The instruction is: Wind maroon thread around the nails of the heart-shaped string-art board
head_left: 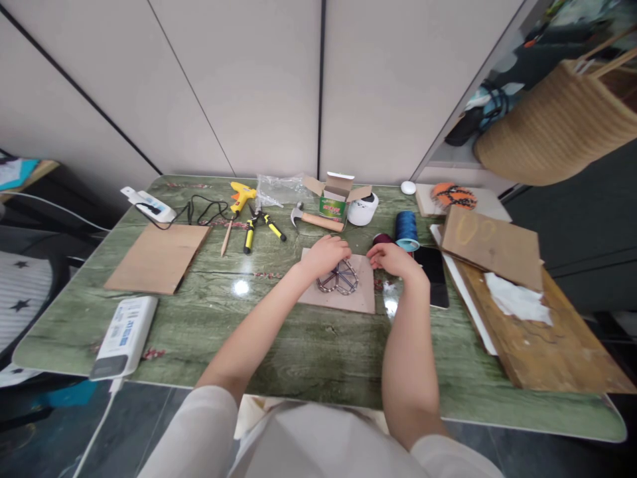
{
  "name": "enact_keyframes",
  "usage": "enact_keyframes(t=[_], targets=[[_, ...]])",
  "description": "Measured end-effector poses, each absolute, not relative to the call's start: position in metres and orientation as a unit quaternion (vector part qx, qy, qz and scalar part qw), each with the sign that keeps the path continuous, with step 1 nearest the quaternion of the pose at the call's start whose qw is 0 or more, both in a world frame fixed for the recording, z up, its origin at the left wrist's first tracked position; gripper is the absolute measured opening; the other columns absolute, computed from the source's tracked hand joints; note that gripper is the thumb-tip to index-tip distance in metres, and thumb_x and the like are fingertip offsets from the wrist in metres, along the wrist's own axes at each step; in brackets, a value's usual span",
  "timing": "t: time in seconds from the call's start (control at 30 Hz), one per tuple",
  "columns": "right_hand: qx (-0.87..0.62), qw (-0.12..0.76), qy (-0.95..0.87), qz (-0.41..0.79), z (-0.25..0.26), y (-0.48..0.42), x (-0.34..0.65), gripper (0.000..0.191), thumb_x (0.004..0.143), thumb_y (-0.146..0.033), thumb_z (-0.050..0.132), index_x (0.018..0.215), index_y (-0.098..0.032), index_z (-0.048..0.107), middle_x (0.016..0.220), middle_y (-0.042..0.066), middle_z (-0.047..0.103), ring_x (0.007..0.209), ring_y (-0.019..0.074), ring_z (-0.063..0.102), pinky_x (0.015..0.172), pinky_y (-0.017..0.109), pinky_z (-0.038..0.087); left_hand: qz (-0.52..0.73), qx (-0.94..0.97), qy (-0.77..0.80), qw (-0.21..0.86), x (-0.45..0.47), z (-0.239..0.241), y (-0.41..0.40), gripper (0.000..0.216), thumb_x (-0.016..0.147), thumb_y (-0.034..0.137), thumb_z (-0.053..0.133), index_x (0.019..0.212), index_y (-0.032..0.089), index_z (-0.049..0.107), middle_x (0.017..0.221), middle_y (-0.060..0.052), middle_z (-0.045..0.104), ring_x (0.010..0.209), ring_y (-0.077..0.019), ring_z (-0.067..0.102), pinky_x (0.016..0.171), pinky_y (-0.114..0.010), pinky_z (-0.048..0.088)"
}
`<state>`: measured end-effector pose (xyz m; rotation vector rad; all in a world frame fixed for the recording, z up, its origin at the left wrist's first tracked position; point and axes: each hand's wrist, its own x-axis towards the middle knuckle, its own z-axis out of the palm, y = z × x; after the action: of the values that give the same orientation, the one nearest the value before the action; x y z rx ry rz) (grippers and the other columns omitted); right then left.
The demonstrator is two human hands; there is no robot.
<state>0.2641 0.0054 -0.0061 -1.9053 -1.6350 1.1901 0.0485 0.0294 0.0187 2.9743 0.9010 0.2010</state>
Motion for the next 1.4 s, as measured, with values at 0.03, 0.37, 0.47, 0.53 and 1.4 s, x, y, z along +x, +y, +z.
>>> enact_keyframes(t=[0.03, 0.37, 0.47, 0.53, 1.4], targets=[[-0.674, 0.181, -0.58, 0.421, -0.006, 0.005, 0.264, 0.03, 0.066, 0.002, 0.042, 0.08, -0.014, 0.062, 0.068, 0.004, 0.068, 0.059, 0.0122, 0.063, 0.06, 0.021, 0.048, 0.064, 0.952, 0.299, 0.026, 0.05, 0.018, 0.031, 0.015, 0.085, 0.021, 0.052, 0.087, 0.018, 0.066, 0.087, -0.005, 0.065, 0.089, -0.0181, 0.056, 0.075, -0.029, 0.037], [-0.677, 0.194, -0.581, 0.408, 0.002, 0.001, 0.26, 0.023, 0.07, -0.002, 0.049, 0.083, -0.014, 0.065, 0.066, 0.006, 0.068, 0.059, 0.0129, 0.062, 0.064, 0.022, 0.048, 0.08, 0.928, 0.356, 0.077, 0.056, 0.022, 0.033, 0.018, 0.082, 0.018, 0.05, 0.088, 0.019, 0.068, 0.088, -0.005, 0.066, 0.088, -0.019, 0.057, 0.076, -0.029, 0.041], [-0.683, 0.182, -0.582, 0.403, 0.003, 0.002, 0.26, 0.025, 0.07, -0.001, 0.048, 0.084, -0.014, 0.065, 0.067, 0.005, 0.069, 0.06, 0.0128, 0.062, 0.066, 0.022, 0.048, 0.128, 0.906, 0.392, 0.09, 0.06, 0.024, 0.021, 0.021, 0.085, 0.028, 0.049, 0.094, 0.019, 0.066, 0.091, -0.005, 0.065, 0.093, -0.0198, 0.055, 0.083, -0.032, 0.041], [-0.682, 0.173, -0.586, 0.401, 0.002, 0.003, 0.26, 0.027, 0.07, 0.0, 0.046, 0.084, -0.014, 0.065, 0.067, 0.005, 0.069, 0.06, 0.0125, 0.063, 0.065, 0.021, 0.048, 0.125, 0.904, 0.396, 0.104, 0.068, 0.026, 0.011, 0.025, 0.082, 0.037, 0.052, 0.094, 0.019, 0.066, 0.093, -0.005, 0.064, 0.093, -0.0212, 0.055, 0.085, -0.034, 0.04], [-0.634, 0.343, -0.562, 0.405, 0.023, 0.004, 0.25, 0.026, 0.08, -0.022, 0.048, 0.098, -0.012, 0.064, 0.067, 0.002, 0.059, 0.053, 0.009, 0.051, 0.052, 0.021, 0.043, 0.257, 0.797, 0.503, 0.215, 0.051, -0.009, 0.041, 0.011, 0.08, 0.027, 0.061, 0.081, 0.017, 0.067, 0.082, -0.002, 0.069, 0.075, -0.0146, 0.06, 0.071, -0.025, 0.043]])
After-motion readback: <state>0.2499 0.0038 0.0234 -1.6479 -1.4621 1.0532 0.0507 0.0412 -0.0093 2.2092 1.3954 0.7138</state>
